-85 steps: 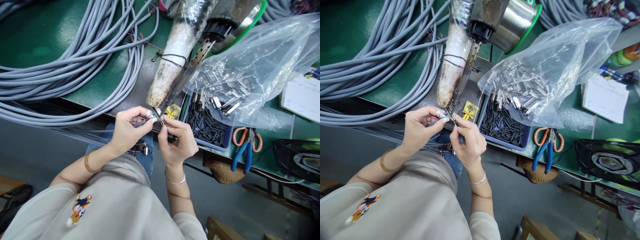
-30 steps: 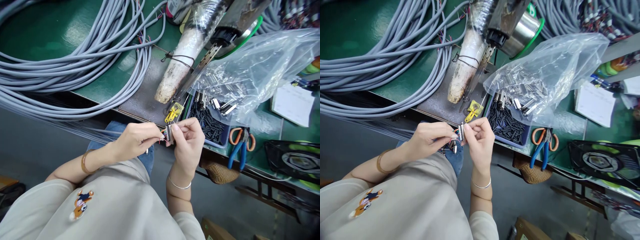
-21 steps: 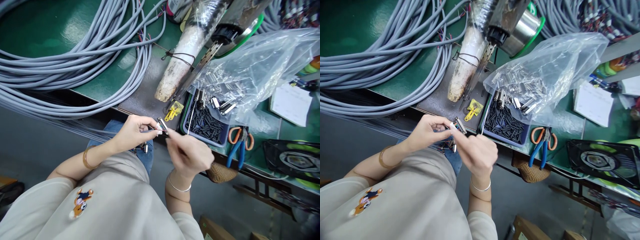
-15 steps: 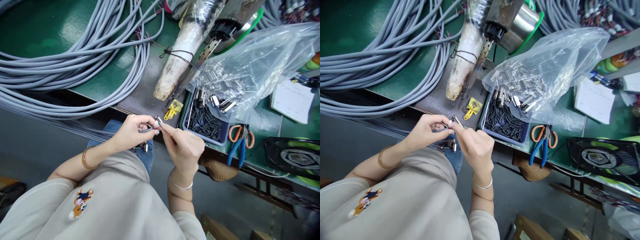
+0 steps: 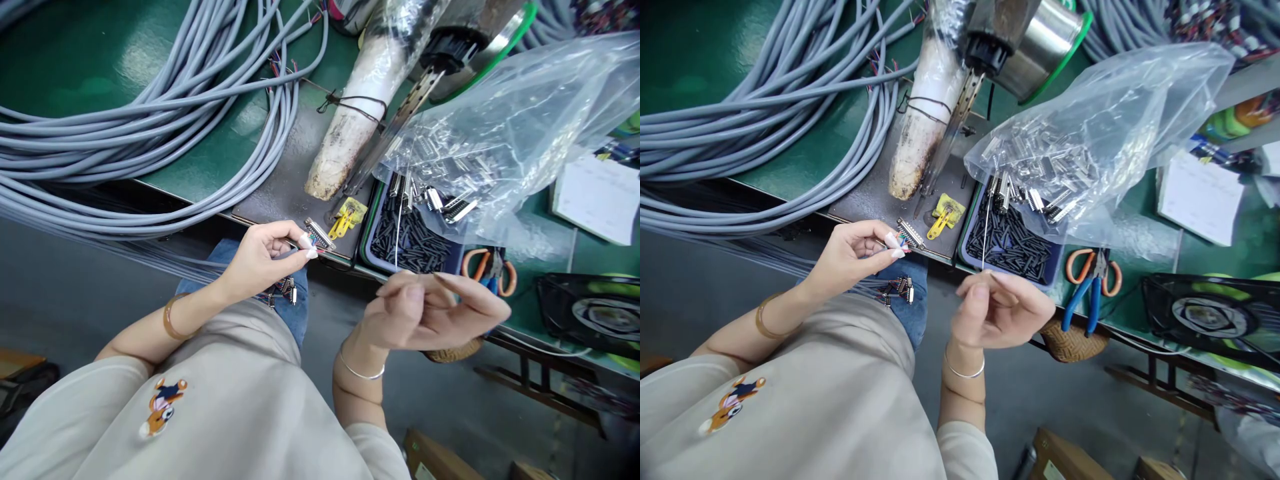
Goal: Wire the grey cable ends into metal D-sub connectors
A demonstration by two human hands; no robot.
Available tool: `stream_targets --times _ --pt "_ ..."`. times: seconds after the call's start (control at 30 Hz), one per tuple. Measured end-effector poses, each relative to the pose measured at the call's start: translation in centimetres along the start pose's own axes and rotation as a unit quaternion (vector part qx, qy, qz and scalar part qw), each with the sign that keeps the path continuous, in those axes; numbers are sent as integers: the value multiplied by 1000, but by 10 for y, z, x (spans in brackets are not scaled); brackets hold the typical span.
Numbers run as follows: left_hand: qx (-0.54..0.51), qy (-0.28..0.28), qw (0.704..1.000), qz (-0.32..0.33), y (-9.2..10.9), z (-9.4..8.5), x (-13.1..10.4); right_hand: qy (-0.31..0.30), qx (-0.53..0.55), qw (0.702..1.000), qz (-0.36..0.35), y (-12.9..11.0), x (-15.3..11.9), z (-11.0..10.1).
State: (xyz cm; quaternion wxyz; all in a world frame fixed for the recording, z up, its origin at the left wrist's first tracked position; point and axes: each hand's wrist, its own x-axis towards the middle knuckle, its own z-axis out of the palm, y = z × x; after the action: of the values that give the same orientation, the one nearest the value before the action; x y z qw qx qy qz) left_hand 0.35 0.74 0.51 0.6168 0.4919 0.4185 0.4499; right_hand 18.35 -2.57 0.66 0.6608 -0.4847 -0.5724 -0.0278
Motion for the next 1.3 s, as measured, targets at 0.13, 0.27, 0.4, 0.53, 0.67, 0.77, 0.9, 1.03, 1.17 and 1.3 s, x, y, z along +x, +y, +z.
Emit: stream_targets --times 0.13,0.27,0.4,0.53,0.67,0.77,0.9,1.03,1.17,1.3 --pt "0 3 1000 -10 1 0 2 -119 -43 992 19 3 -6 2" --pt "-2 8 1000 -8 3 0 6 -231 -43 972 15 5 -11 6" --pt "13 35 999 9 3 3 11 -222 -37 974 8 5 -12 14" --pt "32 64 997 41 4 7 15 -217 -47 975 -9 5 -10 18" --pt "57 81 994 52 8 9 18 -221 -39 975 -1 6 -7 20" --pt "67 89 992 60 9 10 20 -215 -21 976 10 8 -7 21" --pt "84 92 990 64 9 11 21 -212 -10 977 21 10 -7 23" --pt "103 96 988 70 9 11 21 -208 -7 978 22 12 -7 24" --pt "102 88 987 91 12 12 21 -194 -10 981 9 10 -2 26" --pt "98 79 987 99 16 12 21 -194 -47 980 -21 8 2 26"
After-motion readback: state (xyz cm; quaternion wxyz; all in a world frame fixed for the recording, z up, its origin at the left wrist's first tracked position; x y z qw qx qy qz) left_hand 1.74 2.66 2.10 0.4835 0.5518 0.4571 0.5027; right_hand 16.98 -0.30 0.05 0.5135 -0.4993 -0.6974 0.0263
